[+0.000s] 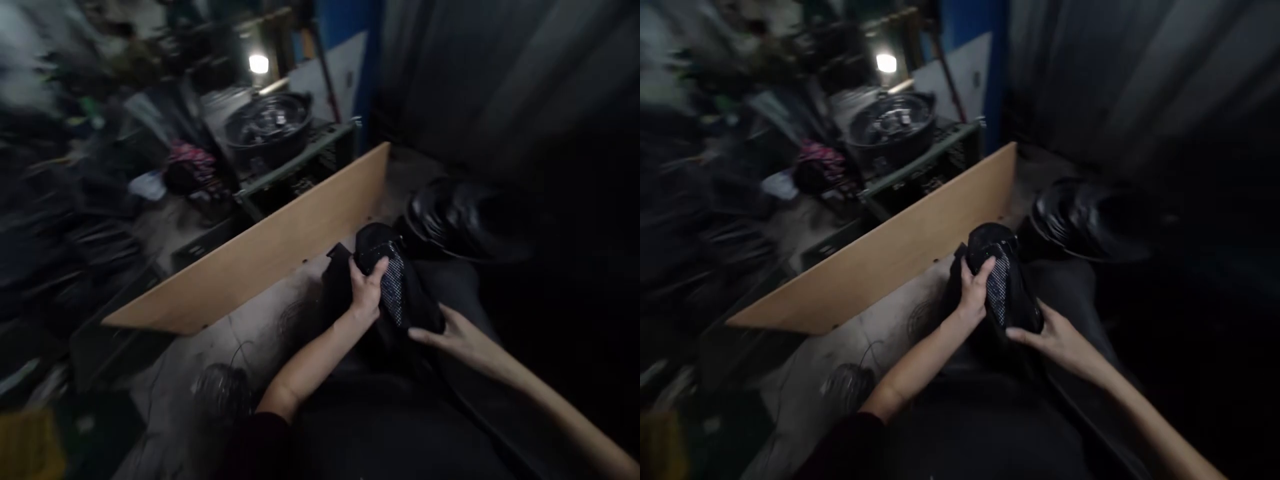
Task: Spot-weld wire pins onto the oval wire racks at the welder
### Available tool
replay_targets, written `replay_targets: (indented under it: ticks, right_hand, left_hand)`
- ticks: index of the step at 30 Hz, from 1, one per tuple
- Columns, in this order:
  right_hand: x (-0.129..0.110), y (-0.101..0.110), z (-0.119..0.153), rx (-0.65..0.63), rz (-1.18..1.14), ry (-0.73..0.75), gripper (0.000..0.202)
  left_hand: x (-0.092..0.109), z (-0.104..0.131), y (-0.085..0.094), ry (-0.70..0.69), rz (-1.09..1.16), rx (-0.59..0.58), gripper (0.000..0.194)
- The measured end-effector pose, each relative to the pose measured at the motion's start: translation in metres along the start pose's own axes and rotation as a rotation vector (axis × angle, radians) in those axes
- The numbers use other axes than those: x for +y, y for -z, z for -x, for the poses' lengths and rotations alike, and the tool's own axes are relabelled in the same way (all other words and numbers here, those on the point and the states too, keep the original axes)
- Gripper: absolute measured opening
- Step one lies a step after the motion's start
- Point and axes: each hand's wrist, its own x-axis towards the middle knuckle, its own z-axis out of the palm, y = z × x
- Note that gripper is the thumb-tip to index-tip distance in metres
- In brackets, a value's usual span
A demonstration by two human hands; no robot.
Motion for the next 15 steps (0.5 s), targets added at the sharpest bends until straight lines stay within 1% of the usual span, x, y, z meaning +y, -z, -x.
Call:
replay_targets:
  ticks: [2,3,4,5,6,7,8,9,10,11,12,13,14,15]
  right_hand:
    - [-0.001,-0.017,-0.016,-0.113,0.018,0.054,0.090]
    - [-0.002,-0.022,-0.021,-0.174,0.024,0.075,0.086]
    - [-0.004,-0.024,-0.024,-0.245,0.027,0.085,0.083]
    - [-0.008,-0.024,-0.026,-0.322,0.033,0.081,0.079]
    - [-0.012,-0.022,-0.027,-0.395,0.046,0.067,0.075]
    - [-0.018,-0.020,-0.028,-0.449,0.070,0.056,0.072]
    - [-0.025,-0.018,-0.029,-0.487,0.104,0.058,0.068]
    - [-0.033,-0.019,-0.030,-0.519,0.145,0.076,0.065]
    - [-0.041,-0.022,-0.031,-0.560,0.187,0.110,0.061]
    - [-0.049,-0.029,-0.032,-0.625,0.222,0.148,0.059]
    - [-0.055,-0.039,-0.032,-0.714,0.248,0.181,0.058]
    - [-0.059,-0.050,-0.031,-0.823,0.265,0.202,0.057]
    - [-0.062,-0.062,-0.029,-0.943,0.270,0.210,0.057]
    - [-0.063,-0.073,-0.026,-1.063,0.263,0.201,0.056]
  left_hand:
    - [0.007,0.000,0.022,-0.023,0.004,0.095,0.077]
    - [0.013,0.001,0.037,-0.021,-0.016,0.129,0.076]
    - [0.022,0.002,0.054,-0.004,-0.095,0.134,0.072]
    - [0.034,0.004,0.073,0.029,-0.222,0.112,0.068]
    - [0.051,0.007,0.092,0.073,-0.376,0.070,0.063]
    - [0.072,0.009,0.111,0.128,-0.576,0.002,0.057]
    - [0.097,0.010,0.128,0.171,-0.704,-0.043,0.051]
    - [0.122,0.010,0.142,0.189,-0.794,-0.069,0.043]
    - [0.147,0.009,0.151,0.159,-0.866,-0.060,0.035]
    - [0.166,0.006,0.155,0.103,-0.893,-0.022,0.029]
    - [0.179,0.002,0.154,0.046,-0.909,-0.003,0.026]
    - [0.184,-0.004,0.149,-0.012,-0.910,-0.006,0.025]
    - [0.180,-0.011,0.140,-0.057,-0.894,-0.040,0.025]
    - [0.168,-0.019,0.129,-0.095,-0.868,-0.123,0.026]
